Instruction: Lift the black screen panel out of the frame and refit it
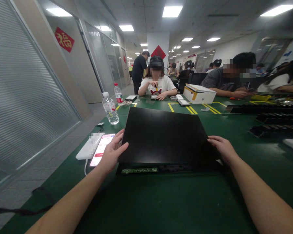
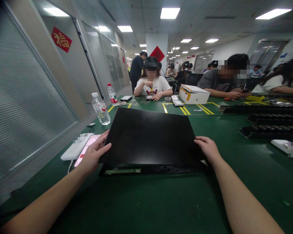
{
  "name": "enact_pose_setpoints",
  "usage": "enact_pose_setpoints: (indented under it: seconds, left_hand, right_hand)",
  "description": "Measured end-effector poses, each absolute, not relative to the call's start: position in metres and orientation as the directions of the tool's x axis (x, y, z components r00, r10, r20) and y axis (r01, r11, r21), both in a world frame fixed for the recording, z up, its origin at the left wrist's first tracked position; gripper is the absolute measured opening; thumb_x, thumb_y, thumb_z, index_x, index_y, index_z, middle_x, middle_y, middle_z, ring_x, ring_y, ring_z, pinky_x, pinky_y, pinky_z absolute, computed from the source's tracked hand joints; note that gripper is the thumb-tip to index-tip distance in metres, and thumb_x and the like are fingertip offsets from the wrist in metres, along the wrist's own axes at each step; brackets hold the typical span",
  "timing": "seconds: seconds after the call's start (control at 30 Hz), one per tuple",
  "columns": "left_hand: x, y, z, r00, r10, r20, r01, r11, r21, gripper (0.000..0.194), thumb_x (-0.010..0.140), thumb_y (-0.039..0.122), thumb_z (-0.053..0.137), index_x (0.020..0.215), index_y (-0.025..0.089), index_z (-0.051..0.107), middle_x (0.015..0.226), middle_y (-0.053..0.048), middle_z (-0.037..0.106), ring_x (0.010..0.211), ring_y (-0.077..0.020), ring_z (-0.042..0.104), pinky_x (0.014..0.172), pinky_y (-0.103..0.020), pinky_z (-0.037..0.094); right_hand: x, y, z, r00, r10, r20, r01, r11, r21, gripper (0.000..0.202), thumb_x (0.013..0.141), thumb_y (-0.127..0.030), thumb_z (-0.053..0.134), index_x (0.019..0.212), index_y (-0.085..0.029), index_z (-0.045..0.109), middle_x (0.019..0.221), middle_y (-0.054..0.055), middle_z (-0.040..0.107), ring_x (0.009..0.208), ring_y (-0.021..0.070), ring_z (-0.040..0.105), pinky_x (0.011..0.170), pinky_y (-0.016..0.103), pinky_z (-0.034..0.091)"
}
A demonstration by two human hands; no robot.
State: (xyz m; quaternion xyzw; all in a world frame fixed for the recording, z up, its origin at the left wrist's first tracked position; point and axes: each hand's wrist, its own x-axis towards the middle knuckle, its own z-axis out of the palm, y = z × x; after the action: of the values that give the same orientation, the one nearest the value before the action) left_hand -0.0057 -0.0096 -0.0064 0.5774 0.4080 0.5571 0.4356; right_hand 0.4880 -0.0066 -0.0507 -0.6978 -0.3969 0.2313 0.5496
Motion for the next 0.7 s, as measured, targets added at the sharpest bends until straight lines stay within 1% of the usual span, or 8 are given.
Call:
enact_pose_setpoints:
  seconds: [0.1,0.17,0.27,0.33,0.43,0.5,0.6,0.7]
  left_hand:
    - [-0.007,-0.009,-0.001,-0.019,0.964,0.266,-0.122,-0.267,0.956,0.058,0.076,0.044,0.091,0.129,0.024,0.08,0.164,-0.009,0.055,0.158,-0.0405,0.038,0.13,-0.053,0.032]
    - [-0.007,-0.01,0.004,-0.033,0.974,0.223,-0.193,-0.225,0.955,0.059,0.074,0.042,0.091,0.128,0.022,0.081,0.156,-0.011,0.063,0.155,-0.0405,0.044,0.129,-0.054,0.033]
    - [-0.005,-0.011,0.007,-0.011,0.983,0.185,-0.241,-0.183,0.953,0.062,0.072,0.042,0.092,0.129,0.021,0.08,0.147,-0.011,0.071,0.148,-0.0408,0.053,0.125,-0.052,0.039]
    - [-0.003,-0.012,0.007,0.018,0.987,0.163,-0.243,-0.154,0.958,0.064,0.072,0.042,0.092,0.131,0.021,0.08,0.142,-0.01,0.074,0.141,-0.0409,0.059,0.12,-0.051,0.046]
    - [-0.004,-0.01,0.004,0.042,0.994,0.102,-0.208,-0.091,0.974,0.063,0.073,0.045,0.09,0.13,0.021,0.08,0.134,-0.012,0.078,0.132,-0.0414,0.067,0.11,-0.048,0.054]
    - [-0.005,-0.008,0.001,0.045,0.998,0.047,-0.168,-0.039,0.985,0.06,0.073,0.048,0.088,0.126,0.021,0.081,0.128,-0.013,0.08,0.128,-0.0419,0.069,0.104,-0.048,0.057]
    - [-0.006,-0.004,-0.004,0.049,0.999,-0.006,-0.078,0.01,0.997,0.054,0.071,0.051,0.086,0.115,0.021,0.084,0.125,-0.013,0.081,0.128,-0.0422,0.069,0.107,-0.049,0.055]
    - [-0.006,-0.002,-0.011,0.024,1.0,0.02,0.071,-0.021,0.997,0.053,0.073,0.053,0.084,0.115,0.021,0.082,0.132,-0.014,0.078,0.133,-0.041,0.065,0.115,-0.051,0.049]
  right_hand:
    - [0.483,-0.011,-0.039,0.558,0.829,0.026,0.038,0.005,-0.999,0.032,0.054,-0.032,0.082,0.085,-0.024,0.08,0.087,0.004,0.08,0.087,0.0262,0.074,0.082,0.04,0.06]
    - [0.478,-0.017,-0.028,0.489,0.872,0.015,-0.118,0.083,-0.99,0.037,0.058,-0.033,0.083,0.094,-0.025,0.081,0.089,0.004,0.081,0.088,0.0263,0.076,0.083,0.039,0.062]
    - [0.471,-0.027,-0.015,0.43,0.903,0.017,-0.271,0.148,-0.951,0.026,0.068,-0.036,0.078,0.093,-0.028,0.078,0.091,0.003,0.082,0.093,0.028,0.079,0.086,0.041,0.064]
    - [0.47,-0.032,-0.011,0.392,0.914,-0.101,-0.368,0.056,-0.928,0.014,0.072,-0.036,0.075,0.084,-0.028,0.075,0.084,0.005,0.081,0.092,0.0302,0.079,0.085,0.044,0.066]
    - [0.471,-0.035,-0.008,0.31,0.893,-0.326,-0.476,-0.151,-0.867,0.006,0.07,-0.029,0.071,0.074,-0.026,0.072,0.075,0.009,0.079,0.089,0.0334,0.08,0.084,0.047,0.067]
    - [0.473,-0.034,-0.006,0.283,0.88,-0.381,-0.517,-0.194,-0.833,0.008,0.066,-0.022,0.069,0.074,-0.024,0.071,0.073,0.01,0.078,0.087,0.0335,0.08,0.083,0.047,0.067]
    - [0.476,-0.032,-0.001,0.307,0.87,-0.387,-0.578,-0.153,-0.801,0.016,0.062,-0.014,0.066,0.074,-0.022,0.071,0.071,0.009,0.077,0.083,0.0327,0.08,0.082,0.045,0.067]
    - [0.475,-0.032,0.004,0.435,0.823,-0.364,-0.601,-0.036,-0.798,0.017,0.061,-0.01,0.062,0.071,-0.021,0.069,0.062,0.007,0.073,0.076,0.0311,0.079,0.08,0.044,0.067]
